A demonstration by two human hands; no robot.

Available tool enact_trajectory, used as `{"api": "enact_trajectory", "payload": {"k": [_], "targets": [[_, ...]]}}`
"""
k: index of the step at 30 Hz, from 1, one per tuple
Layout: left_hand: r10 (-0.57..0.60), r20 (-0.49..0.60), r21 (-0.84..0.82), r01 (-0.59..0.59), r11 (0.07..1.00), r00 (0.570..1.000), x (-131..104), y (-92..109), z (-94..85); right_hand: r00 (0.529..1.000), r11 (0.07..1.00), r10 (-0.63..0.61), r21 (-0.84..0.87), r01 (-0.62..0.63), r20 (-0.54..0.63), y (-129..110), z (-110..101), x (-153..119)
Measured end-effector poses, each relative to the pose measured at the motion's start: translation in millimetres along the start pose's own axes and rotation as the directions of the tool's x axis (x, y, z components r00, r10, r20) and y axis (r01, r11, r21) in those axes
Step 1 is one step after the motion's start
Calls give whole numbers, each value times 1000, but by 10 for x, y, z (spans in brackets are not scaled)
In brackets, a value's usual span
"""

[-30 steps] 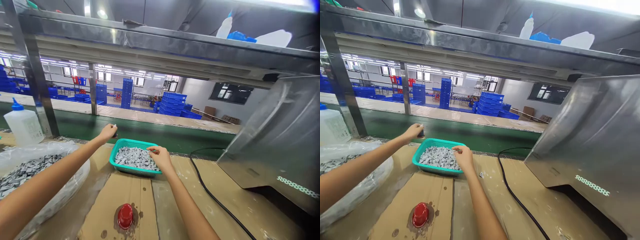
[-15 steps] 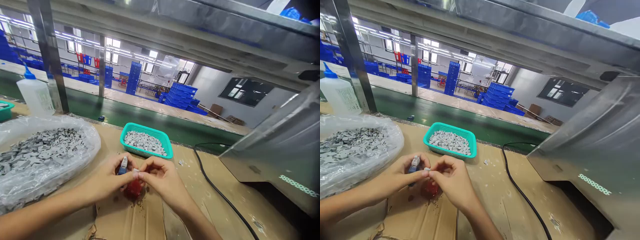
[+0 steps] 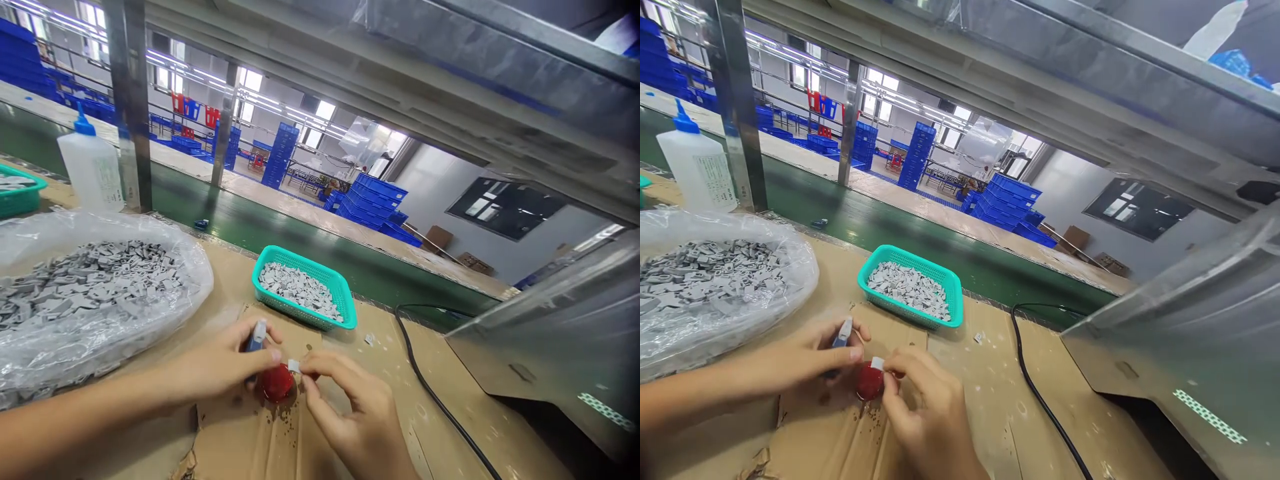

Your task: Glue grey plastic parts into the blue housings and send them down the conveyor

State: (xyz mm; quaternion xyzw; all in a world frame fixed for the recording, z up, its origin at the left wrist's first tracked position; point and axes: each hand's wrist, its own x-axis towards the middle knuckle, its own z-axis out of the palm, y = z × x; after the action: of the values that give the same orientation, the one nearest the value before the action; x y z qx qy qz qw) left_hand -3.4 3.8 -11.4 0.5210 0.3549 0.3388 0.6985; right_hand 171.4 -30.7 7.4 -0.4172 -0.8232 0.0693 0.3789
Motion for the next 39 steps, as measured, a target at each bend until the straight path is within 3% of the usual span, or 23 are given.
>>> {"api": "enact_trajectory", "payload": {"k": [2,5,8,11,24,31,39], "targets": [[3,-120,1,-3,1000,993,47,-1,-66,995,996,90,13,-90,36,77,10,-21],[17,-222,-138,-49,989,975,93,32,-140,986,988,148,21,-150,81,139,36,-39],[43,-215,-293,-106,950,976,119,51,-181,985,988,149,19,-151,82,146,63,-48],[45,-177,-348,-105,932,983,127,37,-207,987,991,133,14,-135,88,136,77,-63],[109,-77,-165,-120,979,991,91,8,-186,996,997,70,14,-71,46,106,76,-53],[66,-81,-126,-75,989,995,77,10,-172,997,998,61,29,-62,44,104,41,-52],[109,-56,4,-109,994,992,63,-31,-78,959,949,260,214,-232,-112,39,-9,-57]]}}
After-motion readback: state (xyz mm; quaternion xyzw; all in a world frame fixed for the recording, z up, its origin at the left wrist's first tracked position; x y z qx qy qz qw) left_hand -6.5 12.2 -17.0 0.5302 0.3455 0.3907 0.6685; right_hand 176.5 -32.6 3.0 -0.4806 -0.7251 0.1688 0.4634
